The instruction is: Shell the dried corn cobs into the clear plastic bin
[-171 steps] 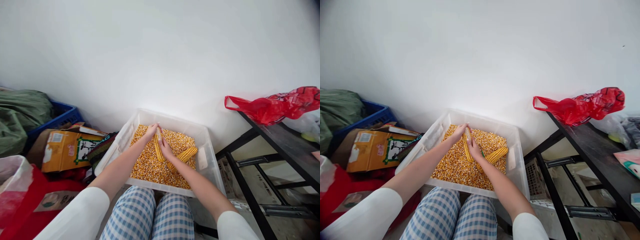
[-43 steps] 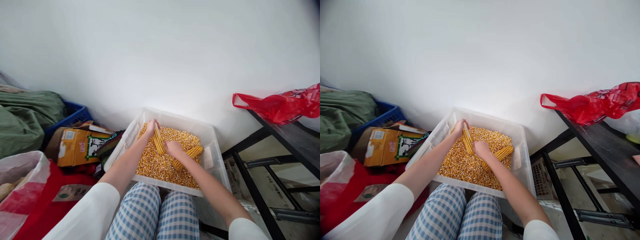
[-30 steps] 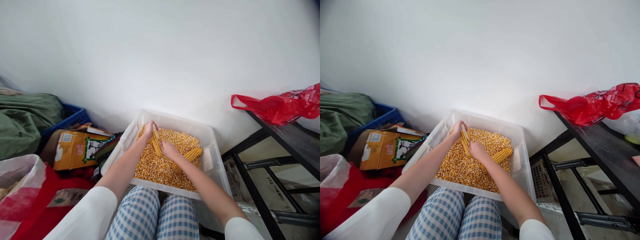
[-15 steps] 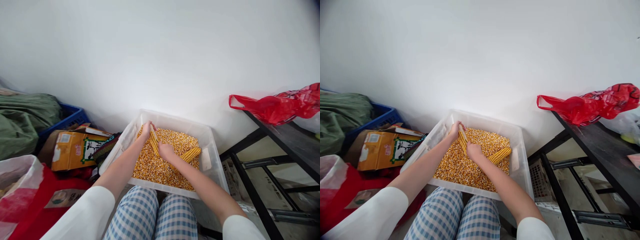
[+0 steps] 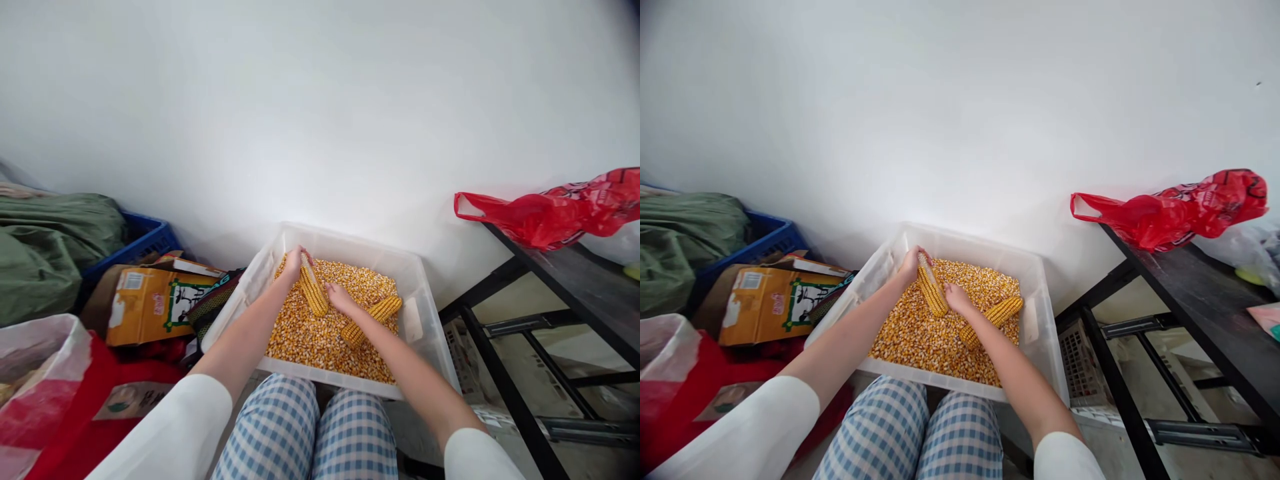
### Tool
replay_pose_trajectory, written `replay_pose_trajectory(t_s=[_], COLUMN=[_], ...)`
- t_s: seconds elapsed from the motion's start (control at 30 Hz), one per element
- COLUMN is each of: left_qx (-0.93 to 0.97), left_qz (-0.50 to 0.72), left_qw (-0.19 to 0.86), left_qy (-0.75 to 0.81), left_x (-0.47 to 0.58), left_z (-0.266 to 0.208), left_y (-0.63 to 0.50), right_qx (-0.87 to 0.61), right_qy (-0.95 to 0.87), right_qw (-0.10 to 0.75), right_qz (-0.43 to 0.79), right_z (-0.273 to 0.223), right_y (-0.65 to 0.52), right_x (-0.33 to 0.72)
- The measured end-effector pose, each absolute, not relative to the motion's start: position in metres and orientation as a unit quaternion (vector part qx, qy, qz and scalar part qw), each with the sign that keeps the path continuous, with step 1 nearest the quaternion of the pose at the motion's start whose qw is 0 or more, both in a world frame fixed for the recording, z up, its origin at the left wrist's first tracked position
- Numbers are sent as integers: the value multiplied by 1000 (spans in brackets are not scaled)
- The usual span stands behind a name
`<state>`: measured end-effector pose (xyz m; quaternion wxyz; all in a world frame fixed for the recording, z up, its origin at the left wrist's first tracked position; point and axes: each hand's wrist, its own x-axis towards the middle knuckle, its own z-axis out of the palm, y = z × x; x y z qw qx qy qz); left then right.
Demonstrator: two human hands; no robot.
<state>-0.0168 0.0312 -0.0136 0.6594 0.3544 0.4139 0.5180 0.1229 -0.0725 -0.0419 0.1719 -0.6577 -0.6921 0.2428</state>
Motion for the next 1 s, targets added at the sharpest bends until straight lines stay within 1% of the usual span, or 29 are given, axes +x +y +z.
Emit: replay_pose_trajectory(t_s=[0.07,0.1,0.2,0.27,0.33,0.4,0.47,0.53,0.7,0.8,0.9,1.0], left_qx=[357,359,363,365,367,369,371,372,376,370,354,342], left_qz=[520,521,515,512,510,510,511,511,510,512,509,517], left_qw=[662,661,665,666,666,663,658,655,659,664,672,670], left_qy=[405,403,401,401,401,405,411,414,406,400,404,408], left_x=[-16,-15,-13,-12,-12,-11,-11,-11,-11,-12,-13,-13], left_z=[-12,-12,-10,-9,-8,-7,-6,-5,-6,-8,-9,-10], left_y=[30,30,30,30,29,28,27,27,27,28,30,32], right_qx=[-661,-659,-637,-610,-585,-570,-574,-590,-612,-615,-608,-607], right_qy=[-689,-686,-654,-621,-604,-605,-625,-657,-730,-750,-769,-776], right_qw=[186,208,334,412,442,444,432,398,240,175,132,108], right_qz=[233,227,235,270,313,334,304,249,188,167,151,133], right_z=[-40,-38,-32,-30,-32,-35,-36,-35,-28,-27,-27,-28], right_y=[-69,-68,-65,-63,-63,-64,-65,-68,-77,-81,-84,-86], right_x=[132,135,135,129,123,120,120,123,125,124,125,125])
